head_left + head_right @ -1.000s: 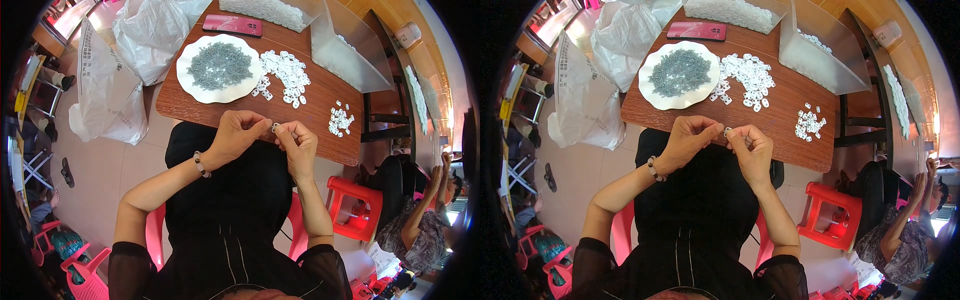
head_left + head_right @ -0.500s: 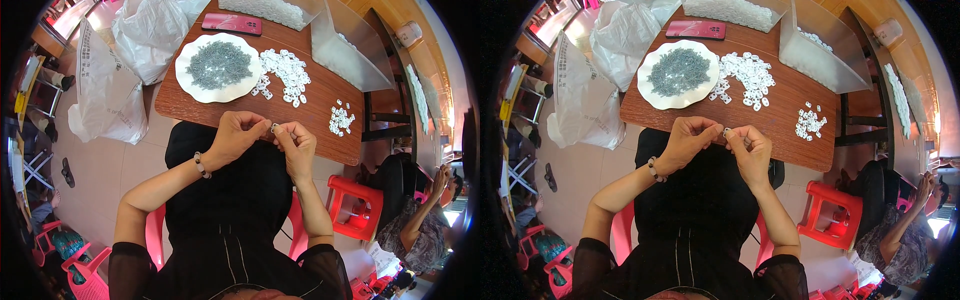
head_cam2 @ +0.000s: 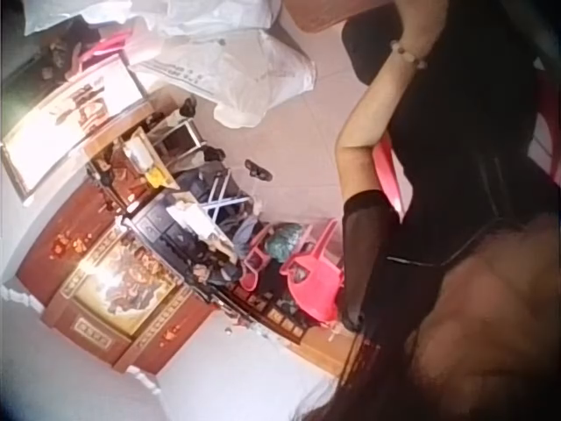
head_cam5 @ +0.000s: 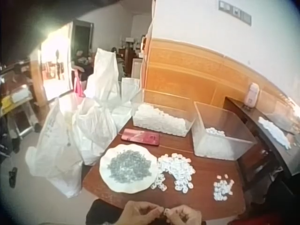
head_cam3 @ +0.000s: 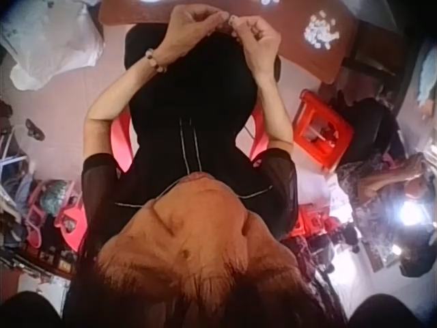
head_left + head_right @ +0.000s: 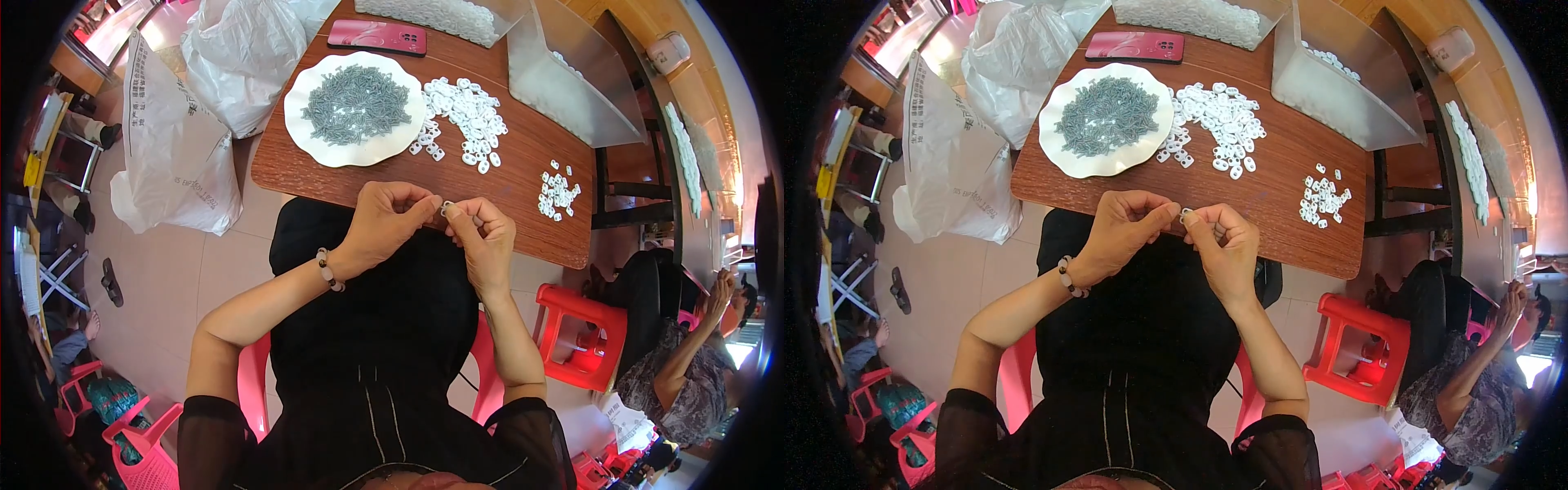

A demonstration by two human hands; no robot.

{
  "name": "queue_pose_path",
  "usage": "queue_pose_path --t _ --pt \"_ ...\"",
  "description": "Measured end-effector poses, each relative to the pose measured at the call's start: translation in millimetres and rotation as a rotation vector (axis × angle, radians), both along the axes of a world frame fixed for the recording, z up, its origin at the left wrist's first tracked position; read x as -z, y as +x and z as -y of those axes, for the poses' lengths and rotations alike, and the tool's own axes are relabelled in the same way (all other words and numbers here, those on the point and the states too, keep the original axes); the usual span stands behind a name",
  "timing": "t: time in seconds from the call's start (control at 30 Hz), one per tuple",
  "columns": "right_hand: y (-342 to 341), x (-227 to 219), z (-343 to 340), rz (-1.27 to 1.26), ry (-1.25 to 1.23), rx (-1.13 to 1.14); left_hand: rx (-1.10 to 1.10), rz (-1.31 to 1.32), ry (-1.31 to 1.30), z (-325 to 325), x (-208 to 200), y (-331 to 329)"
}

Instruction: Assembling small plastic components by inserting tiny grey pieces into white circular parts on a work table.

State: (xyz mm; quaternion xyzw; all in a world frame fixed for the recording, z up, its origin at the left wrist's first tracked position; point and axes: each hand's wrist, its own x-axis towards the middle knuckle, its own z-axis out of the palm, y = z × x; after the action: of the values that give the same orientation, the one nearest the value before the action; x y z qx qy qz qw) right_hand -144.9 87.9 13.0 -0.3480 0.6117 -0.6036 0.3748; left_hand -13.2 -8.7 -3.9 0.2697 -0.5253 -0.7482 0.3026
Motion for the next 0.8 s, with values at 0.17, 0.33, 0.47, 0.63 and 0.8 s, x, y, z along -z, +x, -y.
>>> queue_pose_path --t 0.17,0.33,0.47,0.63,0.8 --pt "0.5 -0.6 -0.6 0.013 0.013 -0.005 -0.005 0.021 -0.016 0.7 -1.1 0.2" --pt "0.1 1.3 -1.1 0.023 -0.005 0.014 0.026 0.028 -0.004 0.7 -5.3 1.1" --pt "-0.7 2.2 -1.1 0.008 0.004 0.005 0.019 0.043 -0.022 0.9 -3.4 0.8" --pt "-0.5 2.5 -1.0 0.016 -0.005 -0.002 0.02 0.053 -0.024 0.9 -3.4 1.0" --pt "-0.3 3.7 -0.6 0.012 0.003 0.004 0.014 0.069 -0.024 0.7 -1.4 0.5"
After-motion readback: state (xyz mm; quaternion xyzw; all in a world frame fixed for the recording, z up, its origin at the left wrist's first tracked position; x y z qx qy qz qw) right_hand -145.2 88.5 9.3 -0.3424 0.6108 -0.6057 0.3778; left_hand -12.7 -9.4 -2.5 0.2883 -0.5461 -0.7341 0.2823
